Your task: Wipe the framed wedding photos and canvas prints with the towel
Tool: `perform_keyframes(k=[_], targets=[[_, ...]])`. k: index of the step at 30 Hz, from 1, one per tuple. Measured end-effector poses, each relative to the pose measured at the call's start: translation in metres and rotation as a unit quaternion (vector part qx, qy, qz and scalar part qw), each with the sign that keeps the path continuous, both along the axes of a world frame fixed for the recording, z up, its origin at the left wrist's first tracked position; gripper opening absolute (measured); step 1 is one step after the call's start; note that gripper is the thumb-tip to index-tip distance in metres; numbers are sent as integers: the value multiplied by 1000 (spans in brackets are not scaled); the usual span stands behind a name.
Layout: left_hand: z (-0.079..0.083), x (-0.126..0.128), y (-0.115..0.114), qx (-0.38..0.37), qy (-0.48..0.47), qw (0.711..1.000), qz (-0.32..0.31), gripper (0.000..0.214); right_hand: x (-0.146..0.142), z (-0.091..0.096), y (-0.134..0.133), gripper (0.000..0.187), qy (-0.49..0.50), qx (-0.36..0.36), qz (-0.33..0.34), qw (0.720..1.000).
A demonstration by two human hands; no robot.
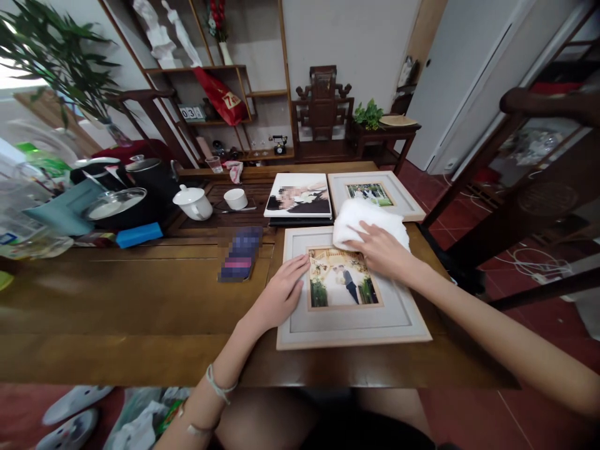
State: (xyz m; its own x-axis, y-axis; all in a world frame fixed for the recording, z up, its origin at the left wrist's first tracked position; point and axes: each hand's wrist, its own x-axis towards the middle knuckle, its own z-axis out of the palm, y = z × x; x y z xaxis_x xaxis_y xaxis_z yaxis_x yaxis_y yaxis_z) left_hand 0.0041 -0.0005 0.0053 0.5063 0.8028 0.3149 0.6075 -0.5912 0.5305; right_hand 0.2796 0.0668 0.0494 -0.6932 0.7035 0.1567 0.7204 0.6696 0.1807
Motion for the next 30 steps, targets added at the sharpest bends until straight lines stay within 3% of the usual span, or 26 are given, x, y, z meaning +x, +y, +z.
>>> perform_keyframes(k=[4, 8, 11, 14, 21, 25, 30], targets=[[0, 0, 0, -4, 0, 1000, -3, 43, -15, 9, -60, 63, -49, -96, 48, 993], [0, 0, 1, -4, 0, 1000, -5, 44, -17, 27, -127, 63, -45, -231, 111, 966], [0, 0, 1, -4, -3, 1000, -5, 44, -12, 36, -144, 61, -4, -261, 125, 957], [1, 0, 0, -5, -8, 1000, -4, 43, -7, 31, -123, 64, 25, -229, 103, 968], [1, 2, -1, -11, -34, 999, 13, 42, -2, 8, -29, 60, 52, -29, 34, 998], [-1, 1, -1, -3, -59, 998, 34, 42, -25, 13, -1, 55, 52, 28, 40, 997], [-3, -1, -1, 0, -69, 996, 63, 48, -71, 9, 9, 37, -3, 22, 89, 996]])
